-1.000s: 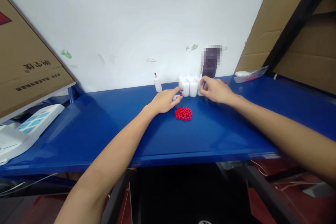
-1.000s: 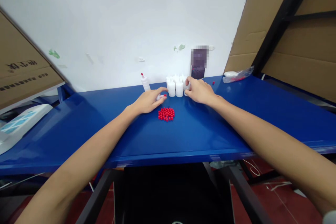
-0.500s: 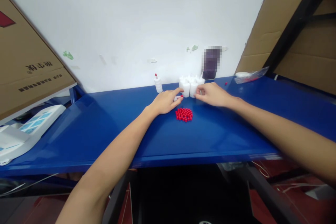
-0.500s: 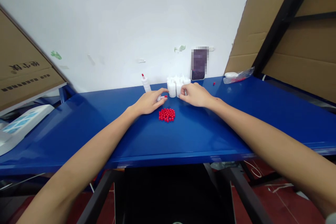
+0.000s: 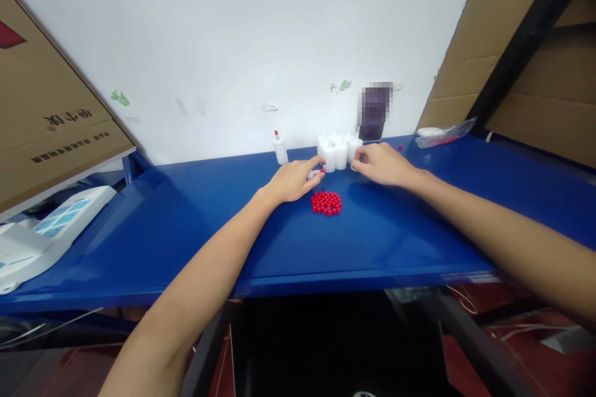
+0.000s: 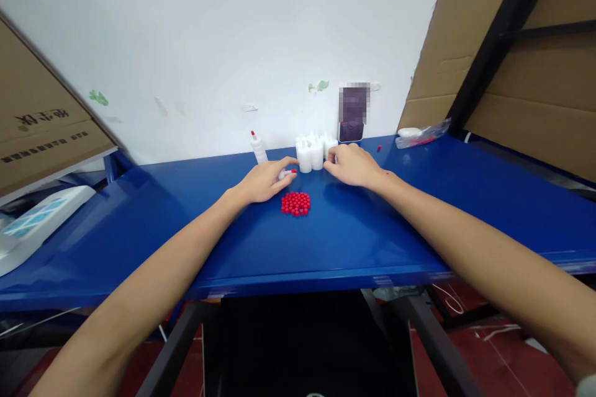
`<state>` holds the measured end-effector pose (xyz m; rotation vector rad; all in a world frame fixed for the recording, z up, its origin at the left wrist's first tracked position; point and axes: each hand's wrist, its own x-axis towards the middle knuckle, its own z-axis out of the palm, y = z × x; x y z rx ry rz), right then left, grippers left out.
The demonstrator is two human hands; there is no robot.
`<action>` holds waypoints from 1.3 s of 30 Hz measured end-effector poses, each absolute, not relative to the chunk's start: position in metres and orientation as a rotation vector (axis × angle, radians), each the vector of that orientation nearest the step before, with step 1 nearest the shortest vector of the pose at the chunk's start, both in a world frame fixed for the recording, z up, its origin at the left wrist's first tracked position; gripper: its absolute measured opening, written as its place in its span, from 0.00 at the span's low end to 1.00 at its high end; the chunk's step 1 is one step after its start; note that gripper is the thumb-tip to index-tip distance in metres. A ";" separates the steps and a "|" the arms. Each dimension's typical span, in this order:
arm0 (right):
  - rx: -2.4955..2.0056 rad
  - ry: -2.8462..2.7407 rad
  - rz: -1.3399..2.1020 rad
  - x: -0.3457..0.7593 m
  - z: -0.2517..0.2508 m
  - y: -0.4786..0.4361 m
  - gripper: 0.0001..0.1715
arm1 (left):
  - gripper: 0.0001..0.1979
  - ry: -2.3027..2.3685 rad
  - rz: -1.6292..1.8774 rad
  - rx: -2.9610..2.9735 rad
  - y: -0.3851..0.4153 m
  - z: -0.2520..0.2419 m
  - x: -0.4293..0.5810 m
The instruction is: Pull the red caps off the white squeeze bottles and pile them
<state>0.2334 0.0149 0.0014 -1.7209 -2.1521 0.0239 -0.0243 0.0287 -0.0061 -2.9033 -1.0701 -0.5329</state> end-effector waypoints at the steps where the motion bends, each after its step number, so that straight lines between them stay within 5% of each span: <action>1: -1.729 -2.137 0.030 0.234 0.002 0.015 0.09 | 0.22 -1.068 -0.532 -2.906 0.029 -0.006 -0.024; 23: -1.443 -2.134 0.113 0.233 0.005 0.010 0.09 | 0.24 -1.048 -0.549 -2.898 0.026 -0.007 -0.022; 31: -1.134 -2.172 0.509 0.199 0.004 -0.024 0.16 | 0.29 -0.955 -0.651 -2.898 0.011 0.002 -0.011; 39: -1.121 -2.286 0.253 0.193 0.000 -0.024 0.18 | 0.34 -0.904 -0.567 -2.905 0.006 0.001 -0.007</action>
